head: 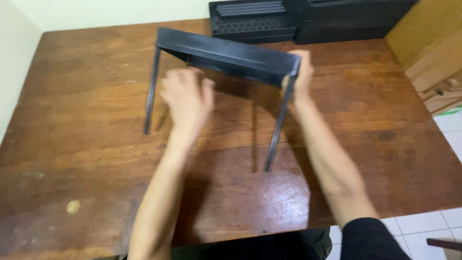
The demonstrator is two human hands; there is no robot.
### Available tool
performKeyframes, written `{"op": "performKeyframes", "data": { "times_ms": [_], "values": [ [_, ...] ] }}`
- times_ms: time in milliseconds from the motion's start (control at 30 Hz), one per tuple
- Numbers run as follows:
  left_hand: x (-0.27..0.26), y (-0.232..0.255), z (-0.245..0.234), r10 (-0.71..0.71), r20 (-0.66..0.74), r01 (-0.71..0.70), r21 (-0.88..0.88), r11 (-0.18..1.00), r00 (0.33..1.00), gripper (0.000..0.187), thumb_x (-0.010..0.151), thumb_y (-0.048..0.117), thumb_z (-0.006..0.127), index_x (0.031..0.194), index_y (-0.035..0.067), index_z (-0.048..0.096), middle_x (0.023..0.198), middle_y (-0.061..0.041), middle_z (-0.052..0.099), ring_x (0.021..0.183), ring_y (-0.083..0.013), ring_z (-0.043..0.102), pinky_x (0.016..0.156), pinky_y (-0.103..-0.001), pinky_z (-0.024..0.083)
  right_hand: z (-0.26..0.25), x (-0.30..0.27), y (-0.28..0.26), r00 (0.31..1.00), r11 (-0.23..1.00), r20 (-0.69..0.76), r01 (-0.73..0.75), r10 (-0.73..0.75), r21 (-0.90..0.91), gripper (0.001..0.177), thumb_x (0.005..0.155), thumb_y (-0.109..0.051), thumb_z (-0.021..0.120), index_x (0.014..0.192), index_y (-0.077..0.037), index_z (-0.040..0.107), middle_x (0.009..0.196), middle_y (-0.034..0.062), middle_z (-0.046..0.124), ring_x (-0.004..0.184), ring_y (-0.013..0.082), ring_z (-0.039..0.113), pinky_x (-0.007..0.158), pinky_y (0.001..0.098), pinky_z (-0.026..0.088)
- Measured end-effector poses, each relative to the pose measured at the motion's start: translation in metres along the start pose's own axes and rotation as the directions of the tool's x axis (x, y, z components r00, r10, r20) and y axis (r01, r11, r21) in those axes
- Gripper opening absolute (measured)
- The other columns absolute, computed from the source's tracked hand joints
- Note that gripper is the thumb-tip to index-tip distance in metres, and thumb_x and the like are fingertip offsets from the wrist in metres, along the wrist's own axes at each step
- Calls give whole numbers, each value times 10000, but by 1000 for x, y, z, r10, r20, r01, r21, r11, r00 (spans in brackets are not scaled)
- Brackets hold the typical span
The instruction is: The person assembles a black plastic tray by inserting four black cylindrical rods into the corners of the tray base. The person repeatedly inserts and removes the rods, adjusting their positions to secure the tray structure on a wooden table.
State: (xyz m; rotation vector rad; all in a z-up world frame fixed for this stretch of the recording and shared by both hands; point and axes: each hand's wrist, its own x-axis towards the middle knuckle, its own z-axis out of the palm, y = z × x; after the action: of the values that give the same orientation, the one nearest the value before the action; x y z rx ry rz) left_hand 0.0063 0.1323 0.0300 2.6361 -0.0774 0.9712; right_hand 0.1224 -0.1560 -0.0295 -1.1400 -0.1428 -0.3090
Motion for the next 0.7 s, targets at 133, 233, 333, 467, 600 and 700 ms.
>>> {"op": "performKeyframes", "data": {
  "times_ms": [133, 233, 333, 467, 600, 700],
  "values": [
    [-17, -69, 11, -51, -257, 78, 93, 993, 965, 527, 954, 354, 702, 1280, -13, 510, 1064, -244, 573, 957, -374, 560, 676, -500, 459, -39, 28, -16, 820, 545, 383, 569, -424, -615, 107, 1148, -16, 550, 1242, -68, 551, 1024, 46, 648, 940, 166, 635, 802, 281, 529],
    [-26, -86, 43, -261, 167, 309, -472, 825, 951, 371, 1093, 315, 544, 1308, 21, 472, 797, -7, 552, 718, -144, 545, 620, -366, 452, -64, 36, -38, 858, 432, 488, 505, -160, -747, 432, 1066, -93, 741, 1375, -47, 443, 1126, 127, 669, 1025, 232, 691, 864, 341, 561],
    [-33, -81, 61, -368, 410, 547, -543, 637, 835, 356, 1165, 359, 363, 1255, 84, 570, 664, 74, 500, 523, -77, 454, 447, -287, 374, -80, 51, -83, 853, 141, 428, 404, 299, -904, 1029, 771, 17, 807, 1607, -66, 213, 1471, 304, 443, 1361, 411, 438, 1105, 531, 368],
    [-57, -38, 65, -345, 447, 564, -631, 533, 825, 380, 1123, 341, 345, 1377, 101, 494, 619, 61, 465, 485, -59, 421, 412, -260, 348, -82, 39, -138, 945, -365, 303, 328, 127, -871, 834, 824, 79, 728, 1569, -118, 410, 1479, 268, 467, 1312, 427, 519, 1080, 607, 400],
    [-82, 14, 65, -278, 430, 512, -730, 453, 859, 397, 1109, 308, 371, 1441, 106, 452, 600, 39, 503, 495, -65, 480, 442, -255, 398, -19, -6, -133, 621, -240, 771, 734, -142, -635, 523, 845, 27, 694, 1341, -132, 645, 1275, 92, 599, 1224, 305, 563, 1062, 486, 396],
    [-96, 39, 66, -241, 443, 504, -758, 413, 864, 333, 1114, 251, 409, 1379, 94, 535, 729, -8, 605, 615, -102, 601, 564, -274, 499, 53, -29, -92, 299, -520, 929, 769, -220, -371, 842, 482, -441, 735, 1259, -131, 641, 1296, 191, 531, 1237, 315, 486, 956, 532, 367]
  ]
}}
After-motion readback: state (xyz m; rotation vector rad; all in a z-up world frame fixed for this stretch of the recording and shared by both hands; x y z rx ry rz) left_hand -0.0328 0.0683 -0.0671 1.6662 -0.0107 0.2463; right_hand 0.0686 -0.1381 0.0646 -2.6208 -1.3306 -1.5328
